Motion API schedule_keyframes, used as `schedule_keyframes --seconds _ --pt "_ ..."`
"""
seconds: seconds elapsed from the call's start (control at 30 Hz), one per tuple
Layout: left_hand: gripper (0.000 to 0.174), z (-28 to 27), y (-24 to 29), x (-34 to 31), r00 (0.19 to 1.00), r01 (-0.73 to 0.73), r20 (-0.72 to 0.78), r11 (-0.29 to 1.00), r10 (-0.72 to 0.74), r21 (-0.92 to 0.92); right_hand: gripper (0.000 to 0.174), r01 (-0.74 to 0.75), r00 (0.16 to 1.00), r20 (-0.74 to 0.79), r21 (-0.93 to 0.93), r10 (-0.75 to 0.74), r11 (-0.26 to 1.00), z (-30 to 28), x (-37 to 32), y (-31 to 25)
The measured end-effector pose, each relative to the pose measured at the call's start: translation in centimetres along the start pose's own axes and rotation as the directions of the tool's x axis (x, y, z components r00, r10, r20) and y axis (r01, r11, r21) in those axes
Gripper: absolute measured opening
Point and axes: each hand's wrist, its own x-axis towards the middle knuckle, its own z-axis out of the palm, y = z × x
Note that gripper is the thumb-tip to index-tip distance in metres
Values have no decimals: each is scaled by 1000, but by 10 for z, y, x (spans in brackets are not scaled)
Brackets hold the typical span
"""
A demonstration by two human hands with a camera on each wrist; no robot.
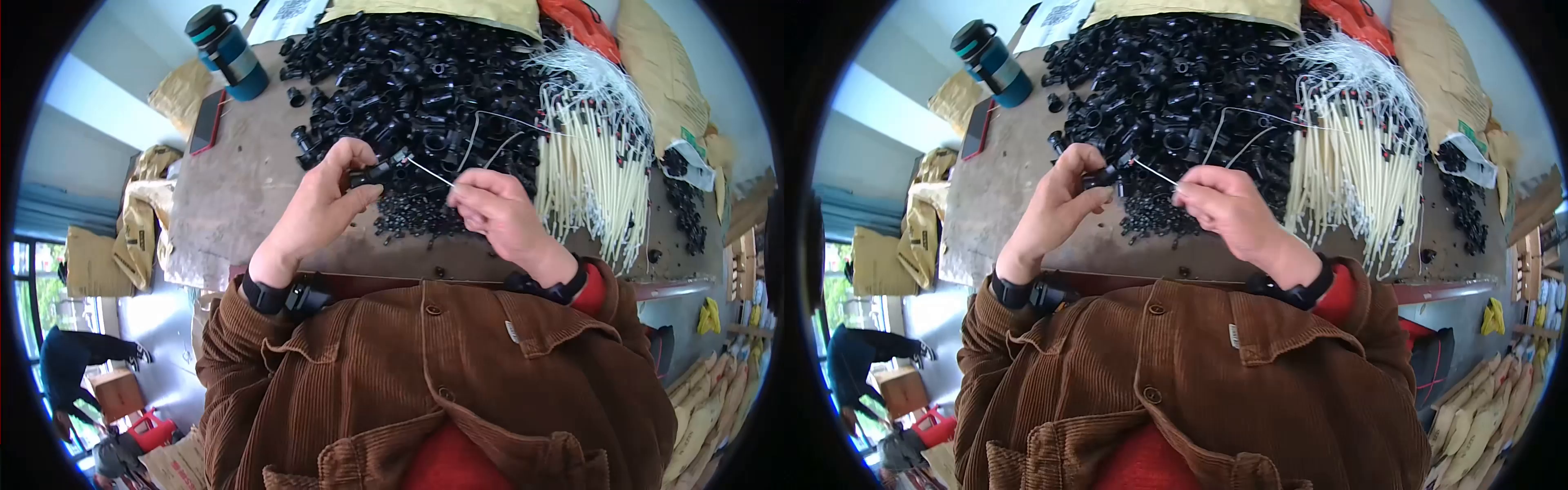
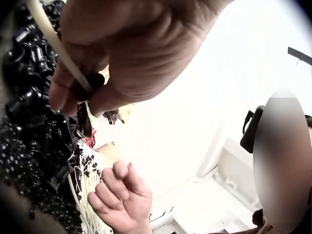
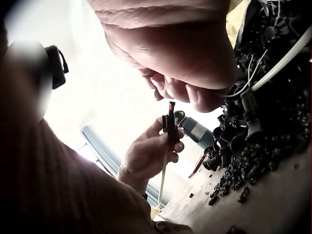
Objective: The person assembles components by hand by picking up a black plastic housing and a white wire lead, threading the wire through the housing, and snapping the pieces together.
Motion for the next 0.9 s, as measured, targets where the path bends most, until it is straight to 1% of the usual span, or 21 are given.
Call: schedule_keyframes --seconds 0.03,0.07,0.1,0.17,0.2,0.23,0.3,0.33,0.37,0.43,0.47,0.5,0.6,0.63,0.67,0.7,0.73,0.77,0.83,0.87,0.9 --pt "24 -3 -4 0 1000 0 2 999 0 -53 17 16 996 87 189 -33 982 -8 -3 4" --pt "24 -6 -3 -2 1000 7 -8 999 -7 -49 16 13 983 163 373 -79 928 -10 -3 7" --pt "24 -7 0 -3 999 54 10 986 -53 -158 16 7 982 172 376 -77 927 -8 0 7" --pt "23 -7 6 -4 989 145 65 919 -130 -368 15 168 972 98 332 -211 928 0 2 2" --pt "23 -7 6 -5 989 145 66 919 -130 -366 15 251 958 60 302 -281 920 4 3 -2" --pt "22 -6 7 -5 981 182 136 914 -141 -364 15 252 958 57 301 -281 920 8 6 -6" --pt "20 -1 7 -6 947 257 278 899 -160 -356 12 246 966 68 79 -251 966 19 15 -14" --pt "20 3 10 -7 945 261 284 896 -161 -360 11 234 970 70 -34 -231 972 22 17 -15" --pt "18 7 15 -9 933 263 321 917 -163 -299 11 226 973 64 -35 -224 973 23 17 -14" --pt "15 13 22 -12 905 258 387 951 -176 -170 12 138 989 54 -39 -136 990 24 19 -11" --pt "15 12 19 -14 904 263 387 949 -181 -172 12 94 994 54 -40 -92 995 25 19 -9" --pt "12 8 15 -18 912 255 369 954 -182 -160 12 88 995 56 -37 -86 995 24 18 -8" --pt "6 4 9 -22 925 238 331 962 -184 -132 9 174 984 -25 -115 -178 978 19 12 -6" --pt "5 6 10 -21 929 219 332 965 -161 -145 9 173 984 -24 -112 -177 979 21 12 -4" --pt "5 9 12 -20 933 202 332 966 -140 -160 8 338 939 52 -330 -340 882 24 13 -1" --pt "5 12 13 -19 936 185 331 967 -119 -176 9 482 867 162 -513 -471 711 27 13 3" --pt "5 15 13 -18 937 189 328 966 -122 -178 9 595 774 300 -646 -558 478 30 13 5" --pt "7 19 14 -15 930 188 343 973 -134 -131 9 595 776 303 -645 -553 480 31 13 6" --pt "11 24 14 -11 914 183 374 982 -156 -38 10 577 766 333 -734 -550 359 33 12 7" --pt "11 25 13 -11 914 186 375 982 -157 -44 11 562 763 346 -772 -546 296 33 10 7" --pt "11 25 12 -11 910 181 384 983 -155 -33 11 558 767 345 -774 -541 298 33 8 6"
